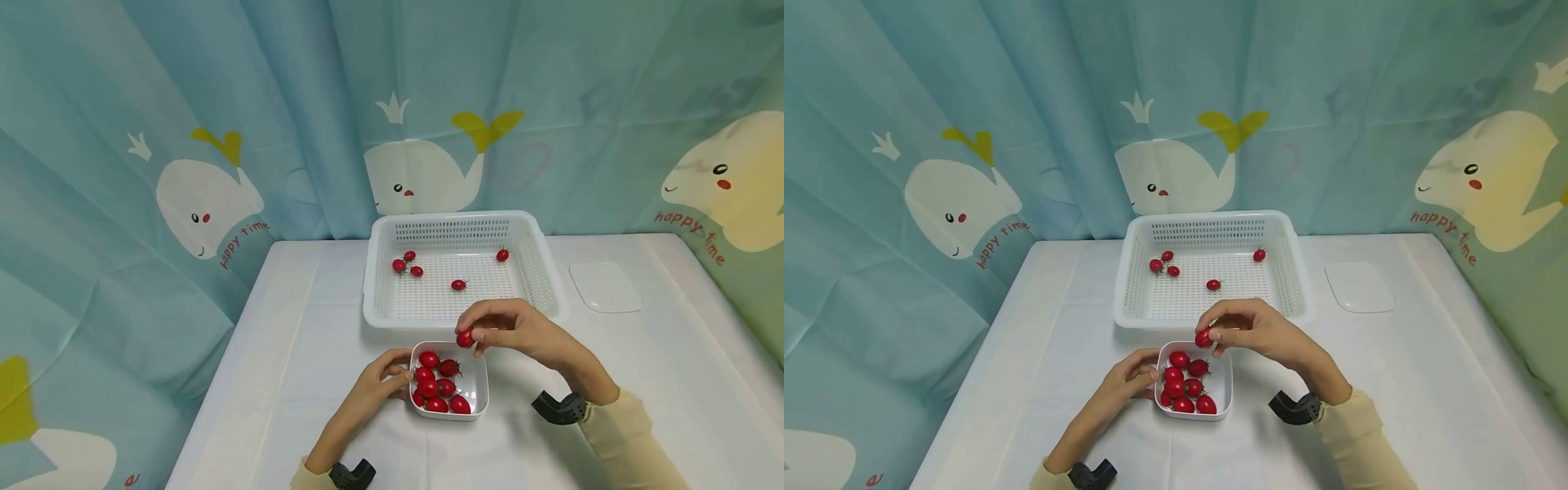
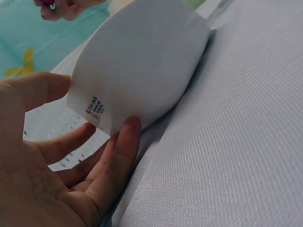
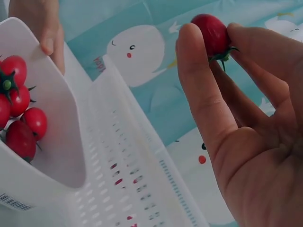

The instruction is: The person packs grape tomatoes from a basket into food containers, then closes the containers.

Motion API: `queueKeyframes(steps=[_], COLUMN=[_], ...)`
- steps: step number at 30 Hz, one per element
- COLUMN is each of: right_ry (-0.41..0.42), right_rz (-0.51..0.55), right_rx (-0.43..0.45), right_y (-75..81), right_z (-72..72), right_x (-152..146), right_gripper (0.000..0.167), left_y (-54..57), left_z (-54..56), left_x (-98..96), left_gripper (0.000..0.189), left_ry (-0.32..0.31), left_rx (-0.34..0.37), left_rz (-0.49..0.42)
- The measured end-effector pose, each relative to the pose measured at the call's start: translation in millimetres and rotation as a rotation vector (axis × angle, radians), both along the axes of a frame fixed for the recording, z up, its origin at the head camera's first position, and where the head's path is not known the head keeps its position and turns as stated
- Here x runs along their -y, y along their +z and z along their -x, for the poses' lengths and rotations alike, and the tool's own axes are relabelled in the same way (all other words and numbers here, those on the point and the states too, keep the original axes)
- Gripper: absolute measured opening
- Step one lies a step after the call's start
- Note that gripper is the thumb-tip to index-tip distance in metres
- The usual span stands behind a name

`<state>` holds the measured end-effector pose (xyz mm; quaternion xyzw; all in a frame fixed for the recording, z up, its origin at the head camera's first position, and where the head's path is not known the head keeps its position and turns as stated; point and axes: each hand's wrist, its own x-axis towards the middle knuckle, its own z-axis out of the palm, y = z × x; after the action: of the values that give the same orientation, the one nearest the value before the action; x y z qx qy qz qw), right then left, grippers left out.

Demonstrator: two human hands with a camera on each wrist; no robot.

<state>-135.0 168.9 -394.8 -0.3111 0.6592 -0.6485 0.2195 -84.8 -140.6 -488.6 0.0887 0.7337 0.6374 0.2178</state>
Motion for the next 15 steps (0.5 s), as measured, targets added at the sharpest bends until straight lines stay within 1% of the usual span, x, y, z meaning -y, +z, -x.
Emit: queueKeyframes(steps=[7,11,15], right_ry=[0.057,0.069,0.054], right_rz=[-0.014,-0.038,-0.085], right_rx=[-0.067,-0.078,-0.069], right_y=[-12.8,-16.8,-21.9], right_z=[-2.7,-2.4,-1.5], right_x=[3.7,6.0,9.4], right_gripper=[0.019,0.015,0.01], left_y=[-0.3,0.2,0.8], left_z=[0.6,1.0,1.2], left_x=[0.6,-0.4,-0.6], left_gripper=[0.049,0.049,0.048], left_ry=[-0.005,-0.001,0.007], left_rx=[0.006,0.011,0.019], left_rz=[0.008,0.009,0.012])
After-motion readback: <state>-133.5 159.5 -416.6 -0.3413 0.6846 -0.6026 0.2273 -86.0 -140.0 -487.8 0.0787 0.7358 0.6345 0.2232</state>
